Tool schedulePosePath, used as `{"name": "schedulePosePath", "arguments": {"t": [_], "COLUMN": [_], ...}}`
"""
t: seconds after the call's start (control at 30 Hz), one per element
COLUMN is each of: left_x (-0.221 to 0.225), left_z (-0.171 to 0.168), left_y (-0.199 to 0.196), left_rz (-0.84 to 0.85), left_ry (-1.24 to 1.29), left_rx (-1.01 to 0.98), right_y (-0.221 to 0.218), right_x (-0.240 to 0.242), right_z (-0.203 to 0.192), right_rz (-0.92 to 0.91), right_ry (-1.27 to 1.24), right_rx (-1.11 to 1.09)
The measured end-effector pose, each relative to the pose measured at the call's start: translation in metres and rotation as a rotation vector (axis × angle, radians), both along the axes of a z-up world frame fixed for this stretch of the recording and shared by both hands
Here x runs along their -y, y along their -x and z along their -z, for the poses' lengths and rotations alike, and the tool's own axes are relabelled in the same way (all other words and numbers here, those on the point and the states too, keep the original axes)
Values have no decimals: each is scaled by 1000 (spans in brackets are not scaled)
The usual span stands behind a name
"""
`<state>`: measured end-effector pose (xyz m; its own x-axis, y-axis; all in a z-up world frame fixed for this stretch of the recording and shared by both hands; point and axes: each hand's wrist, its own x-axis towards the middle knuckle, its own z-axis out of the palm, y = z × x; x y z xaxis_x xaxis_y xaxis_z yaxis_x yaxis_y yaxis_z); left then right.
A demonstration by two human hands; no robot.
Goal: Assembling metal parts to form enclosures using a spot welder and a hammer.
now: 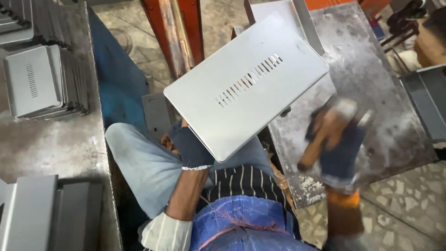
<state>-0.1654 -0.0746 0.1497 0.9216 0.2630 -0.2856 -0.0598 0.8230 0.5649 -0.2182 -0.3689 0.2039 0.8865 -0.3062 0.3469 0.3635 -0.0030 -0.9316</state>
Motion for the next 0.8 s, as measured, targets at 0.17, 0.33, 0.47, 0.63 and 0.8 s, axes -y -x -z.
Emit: {"name": "schedulePosePath", "arguments": {"t": [0.17, 0.33, 0.47, 0.63, 0.8], "left_x": [2, 2, 6, 7, 7], "left_z": [-2, -4, -7, -15, -26], "left_y": [1, 4, 0, -5, 3], "left_rz": [-49, -90, -140, -185, -161], "left_ry": [-128, -299, -457, -620, -1110], "left_rx": [13, 22, 42, 60, 9], "right_y": [57, 59, 53, 54, 53], "right_x": [-71, -120, -129, -132, -137], "right_z": [-23, -66, -68, -63, -67], "right_rz": [-278, -257, -166, -86, 33], "right_ry": [469, 773, 876, 827, 807], "right_rx": [18, 450, 324, 536, 373]}}
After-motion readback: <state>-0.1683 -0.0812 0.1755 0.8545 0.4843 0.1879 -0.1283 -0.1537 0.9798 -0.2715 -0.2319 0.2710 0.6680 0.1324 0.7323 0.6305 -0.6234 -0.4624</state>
